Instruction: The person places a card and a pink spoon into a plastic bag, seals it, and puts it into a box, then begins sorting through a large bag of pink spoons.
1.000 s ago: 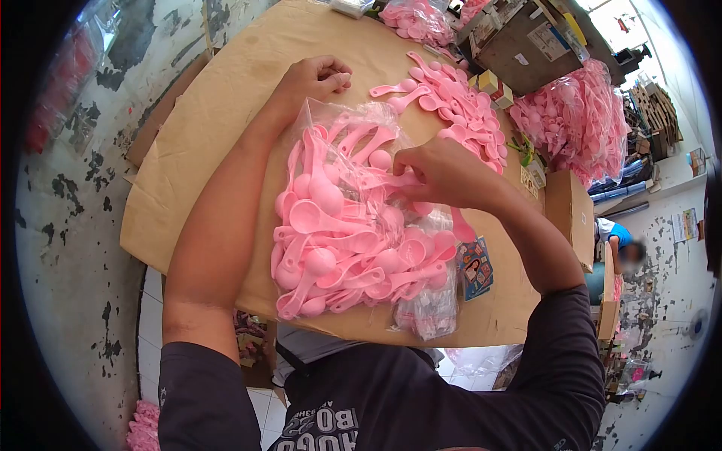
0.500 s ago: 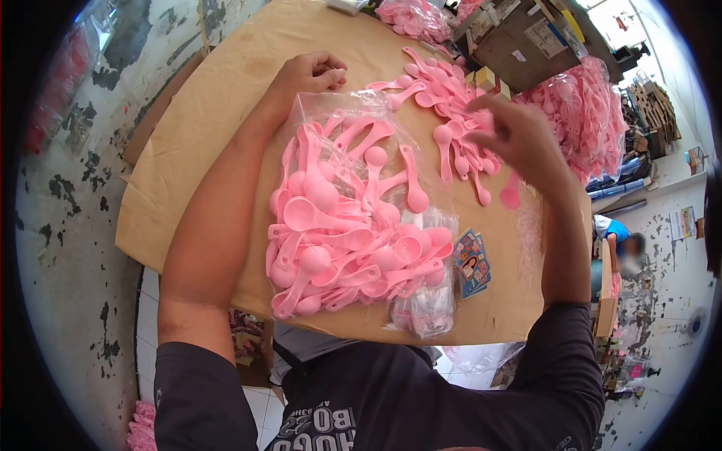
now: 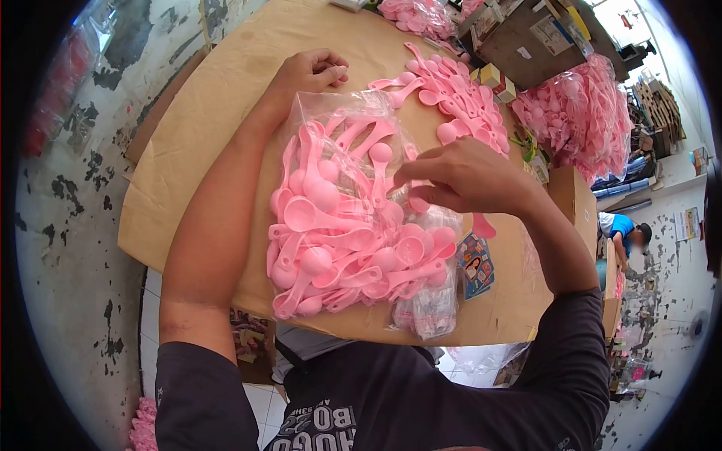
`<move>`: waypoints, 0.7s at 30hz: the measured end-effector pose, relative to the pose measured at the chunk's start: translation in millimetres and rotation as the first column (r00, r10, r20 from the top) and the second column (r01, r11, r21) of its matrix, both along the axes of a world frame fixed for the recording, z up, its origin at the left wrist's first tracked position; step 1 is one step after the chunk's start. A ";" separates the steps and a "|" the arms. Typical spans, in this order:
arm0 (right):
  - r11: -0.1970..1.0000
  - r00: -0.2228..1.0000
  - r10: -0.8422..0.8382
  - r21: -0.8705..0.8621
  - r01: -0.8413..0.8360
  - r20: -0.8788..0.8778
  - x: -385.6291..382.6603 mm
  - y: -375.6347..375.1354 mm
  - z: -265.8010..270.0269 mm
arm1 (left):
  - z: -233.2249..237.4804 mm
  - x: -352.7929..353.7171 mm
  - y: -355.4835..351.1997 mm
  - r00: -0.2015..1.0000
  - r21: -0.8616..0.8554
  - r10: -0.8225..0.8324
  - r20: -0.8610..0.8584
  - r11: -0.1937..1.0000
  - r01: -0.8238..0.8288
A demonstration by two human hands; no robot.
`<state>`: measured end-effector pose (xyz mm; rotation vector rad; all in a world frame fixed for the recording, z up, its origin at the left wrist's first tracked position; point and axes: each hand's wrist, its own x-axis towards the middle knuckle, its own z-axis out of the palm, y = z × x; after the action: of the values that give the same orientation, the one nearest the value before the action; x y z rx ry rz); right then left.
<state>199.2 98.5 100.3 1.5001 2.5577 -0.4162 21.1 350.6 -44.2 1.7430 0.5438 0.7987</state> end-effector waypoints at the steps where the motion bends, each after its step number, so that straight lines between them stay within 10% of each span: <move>1: 0.997 0.995 0.034 -0.061 -0.040 -0.097 -1.1 -2.4 2.2 | -0.4 0.6 -0.3 1.000 -0.001 -0.005 -0.005 1.000 0.005; 16: 0.999 0.890 -0.006 0.045 -0.016 0.457 12.8 -12.4 -25.6 | -1.8 1.8 0.2 1.000 0.047 0.026 -0.004 0.999 -0.026; 21: 0.994 0.963 0.045 0.083 -0.069 0.267 23.6 -16.8 -18.4 | 2.6 -0.6 -3.2 1.000 0.029 0.022 -0.008 0.999 -0.022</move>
<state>222.8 81.7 81.9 1.3991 2.4291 -0.0826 20.4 347.4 -41.5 1.7704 0.5605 0.8183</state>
